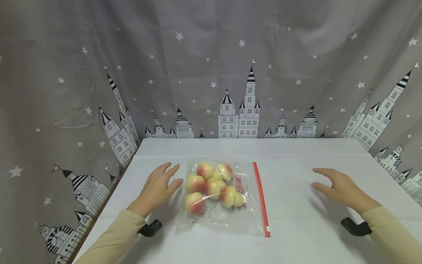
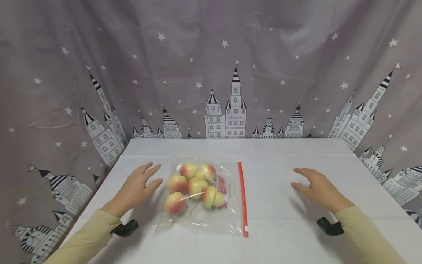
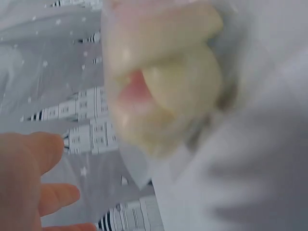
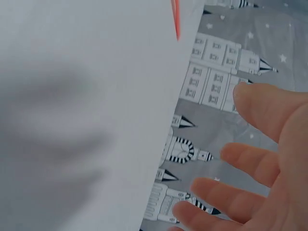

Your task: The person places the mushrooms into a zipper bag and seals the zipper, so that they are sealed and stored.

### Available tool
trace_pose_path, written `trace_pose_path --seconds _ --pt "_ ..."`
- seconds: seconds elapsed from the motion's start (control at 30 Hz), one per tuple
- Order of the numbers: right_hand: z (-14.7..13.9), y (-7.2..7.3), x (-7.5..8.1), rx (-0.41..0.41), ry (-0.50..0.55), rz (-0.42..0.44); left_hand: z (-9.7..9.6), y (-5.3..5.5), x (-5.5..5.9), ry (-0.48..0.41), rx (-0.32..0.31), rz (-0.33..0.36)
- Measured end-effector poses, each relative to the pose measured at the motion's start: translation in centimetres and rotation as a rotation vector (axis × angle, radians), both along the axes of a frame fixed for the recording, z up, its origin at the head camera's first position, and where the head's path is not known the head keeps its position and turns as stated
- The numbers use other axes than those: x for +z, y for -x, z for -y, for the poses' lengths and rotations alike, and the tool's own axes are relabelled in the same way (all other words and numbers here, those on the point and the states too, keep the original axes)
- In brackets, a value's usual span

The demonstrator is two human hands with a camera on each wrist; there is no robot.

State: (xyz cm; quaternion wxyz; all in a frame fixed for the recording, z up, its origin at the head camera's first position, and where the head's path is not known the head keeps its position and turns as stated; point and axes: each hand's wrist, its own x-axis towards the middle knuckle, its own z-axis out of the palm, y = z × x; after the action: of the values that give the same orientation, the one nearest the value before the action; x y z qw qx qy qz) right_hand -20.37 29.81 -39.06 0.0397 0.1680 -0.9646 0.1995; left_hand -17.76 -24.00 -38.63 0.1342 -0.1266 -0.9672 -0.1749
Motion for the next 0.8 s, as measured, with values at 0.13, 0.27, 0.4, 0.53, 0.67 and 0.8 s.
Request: trace_pose_path --seconds 0.13,0.27,0.4,0.53,0.67,0.8 --pt "-0.5 0.4 0.5 -0.004 -0.025 -0.016 1.6 -0.7 0.4 0.017 0.035 -0.002" --pt "-0.6 0.6 1.0 -0.004 -0.044 -0.026 2.6 -1.0 1.0 0.026 0.045 -0.006" --pt "0.7 0.8 1.2 0.013 -0.049 -0.021 1.9 -0.9 1.0 -0.014 0.004 0.002" --pt "4.9 1.0 0.6 0.079 -0.029 -0.002 -1.1 -0.1 0.1 -0.061 -0.099 0.099" --pt "10.9 1.4 -0.4 0.151 -0.001 0.073 -4.8 1.5 -0.7 -0.106 -0.132 0.250" --pt "16.2 2.2 -1.5 0.231 0.038 0.154 -7.2 2.9 -1.7 -0.109 -0.120 0.305"
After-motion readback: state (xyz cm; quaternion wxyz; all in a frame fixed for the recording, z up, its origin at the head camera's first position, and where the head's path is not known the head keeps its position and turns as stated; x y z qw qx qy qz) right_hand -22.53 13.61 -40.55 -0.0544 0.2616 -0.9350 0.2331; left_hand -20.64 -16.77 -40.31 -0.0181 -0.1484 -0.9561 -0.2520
